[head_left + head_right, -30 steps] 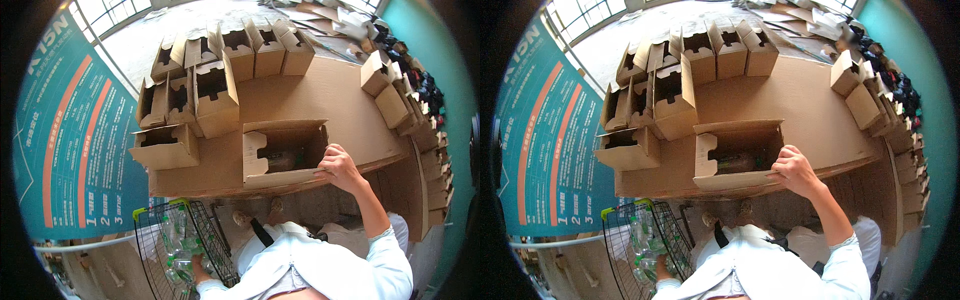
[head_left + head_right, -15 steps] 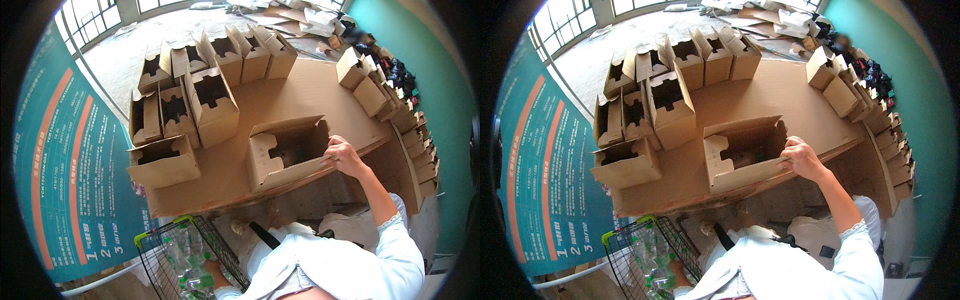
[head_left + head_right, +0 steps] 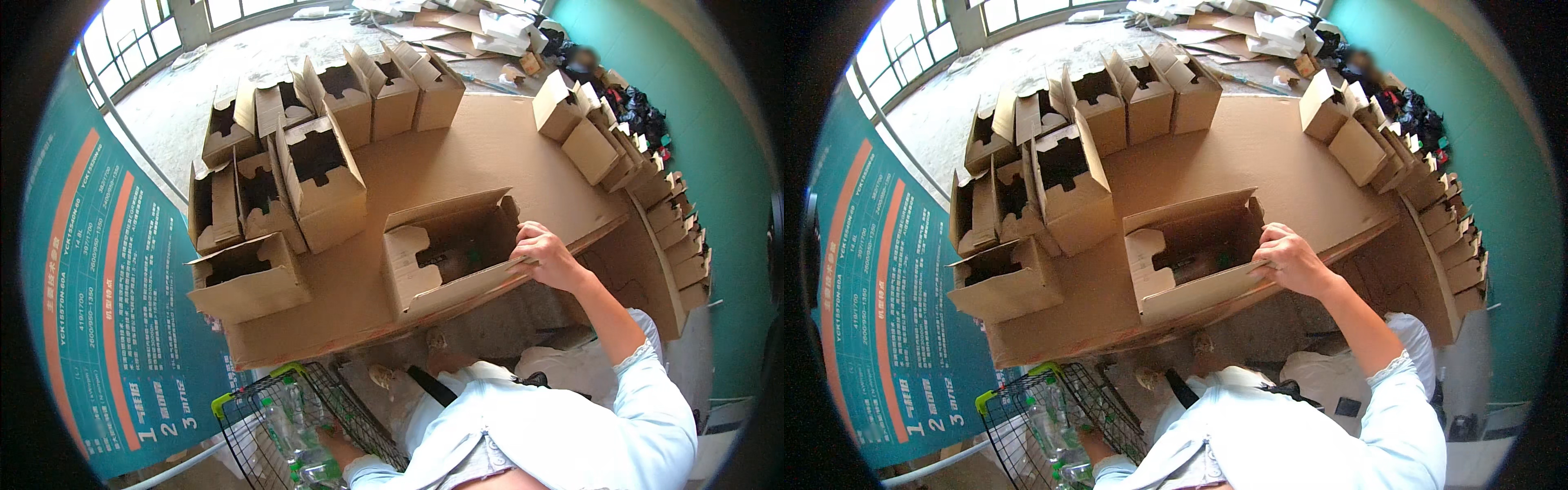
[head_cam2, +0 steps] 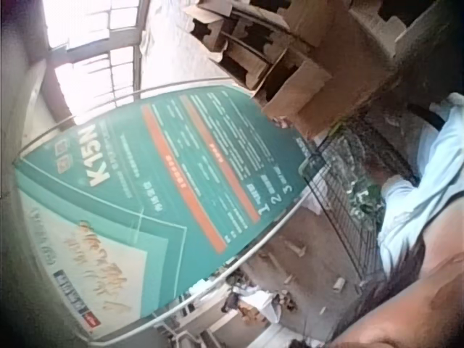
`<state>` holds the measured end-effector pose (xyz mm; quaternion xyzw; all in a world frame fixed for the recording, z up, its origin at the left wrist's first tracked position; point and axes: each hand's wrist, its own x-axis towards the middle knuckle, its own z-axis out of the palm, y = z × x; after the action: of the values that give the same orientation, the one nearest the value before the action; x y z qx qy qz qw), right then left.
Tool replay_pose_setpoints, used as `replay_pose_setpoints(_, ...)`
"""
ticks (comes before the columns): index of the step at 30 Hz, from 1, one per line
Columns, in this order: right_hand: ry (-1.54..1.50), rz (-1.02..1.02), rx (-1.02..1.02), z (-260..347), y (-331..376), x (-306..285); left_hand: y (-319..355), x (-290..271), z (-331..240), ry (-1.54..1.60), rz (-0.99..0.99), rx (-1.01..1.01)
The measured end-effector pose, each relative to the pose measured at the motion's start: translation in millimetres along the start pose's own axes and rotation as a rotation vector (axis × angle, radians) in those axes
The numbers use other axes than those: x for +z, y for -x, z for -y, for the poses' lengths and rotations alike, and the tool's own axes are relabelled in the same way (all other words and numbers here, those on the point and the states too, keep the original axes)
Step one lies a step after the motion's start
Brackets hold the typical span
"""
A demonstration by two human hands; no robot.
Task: The person places green-capped bottles into cardboard boxes and closes the box flaps.
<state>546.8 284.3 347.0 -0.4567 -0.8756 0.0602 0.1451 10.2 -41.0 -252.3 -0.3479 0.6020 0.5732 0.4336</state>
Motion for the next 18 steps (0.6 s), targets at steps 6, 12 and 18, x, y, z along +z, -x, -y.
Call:
replay_pose_setpoints(6,-0.039,0.022,-0.151,-20,7,6,147,10,-49,0.075,-0.324,0.125)
replay_pose_setpoints(12,-0.196,-0.003,-0.317,-31,2,14,350,25,-38,-0.062,-0.478,0.657)
replay_pose_setpoints(18,-0.276,0.004,-0.398,-42,5,17,540,94,-61,-0.465,0.059,1.347)
